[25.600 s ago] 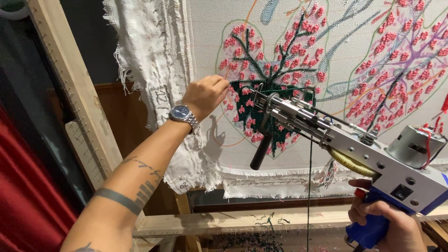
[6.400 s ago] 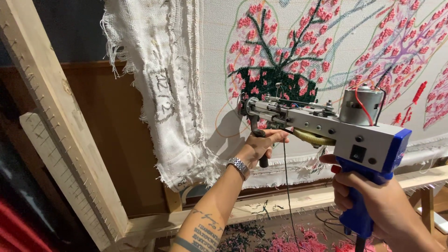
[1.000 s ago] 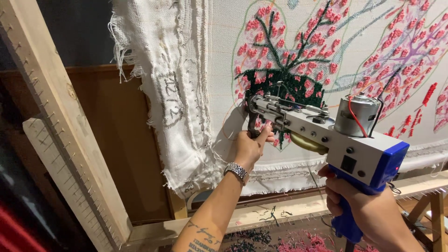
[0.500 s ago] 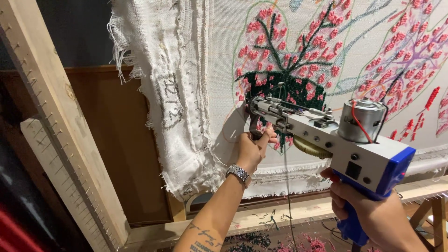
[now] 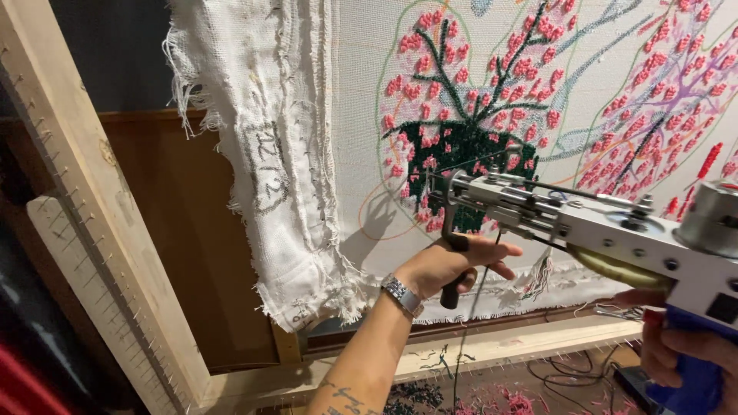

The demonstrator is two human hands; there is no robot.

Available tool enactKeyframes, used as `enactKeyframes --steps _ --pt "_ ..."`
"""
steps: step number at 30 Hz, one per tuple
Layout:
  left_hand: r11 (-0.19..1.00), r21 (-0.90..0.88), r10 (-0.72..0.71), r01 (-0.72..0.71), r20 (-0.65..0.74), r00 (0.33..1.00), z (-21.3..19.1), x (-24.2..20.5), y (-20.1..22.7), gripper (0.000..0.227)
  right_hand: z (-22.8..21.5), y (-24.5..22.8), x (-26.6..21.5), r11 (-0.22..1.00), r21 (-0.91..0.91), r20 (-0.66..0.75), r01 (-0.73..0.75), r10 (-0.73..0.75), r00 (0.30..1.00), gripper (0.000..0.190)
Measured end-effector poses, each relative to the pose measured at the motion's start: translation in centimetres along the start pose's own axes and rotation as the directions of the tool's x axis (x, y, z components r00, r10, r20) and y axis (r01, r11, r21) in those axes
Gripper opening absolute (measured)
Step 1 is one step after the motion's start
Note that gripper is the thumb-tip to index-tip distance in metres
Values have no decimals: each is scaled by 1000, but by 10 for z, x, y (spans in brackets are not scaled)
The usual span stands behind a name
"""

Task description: Using an electric tufting gun to insert yarn into a vertical fabric frame to create a rug pattern.

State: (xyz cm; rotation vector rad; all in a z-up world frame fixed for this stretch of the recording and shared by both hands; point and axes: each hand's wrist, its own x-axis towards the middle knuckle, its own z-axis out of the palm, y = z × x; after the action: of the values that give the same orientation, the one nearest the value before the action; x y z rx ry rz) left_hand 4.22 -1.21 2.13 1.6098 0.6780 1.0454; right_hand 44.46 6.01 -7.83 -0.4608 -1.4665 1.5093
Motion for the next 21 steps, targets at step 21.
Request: enactKeyframes --steps 21 --pt "995 84 -22 49 -297 955 50 -11 -38 28 -73 64 25 986 160 143 42 -65 988 60"
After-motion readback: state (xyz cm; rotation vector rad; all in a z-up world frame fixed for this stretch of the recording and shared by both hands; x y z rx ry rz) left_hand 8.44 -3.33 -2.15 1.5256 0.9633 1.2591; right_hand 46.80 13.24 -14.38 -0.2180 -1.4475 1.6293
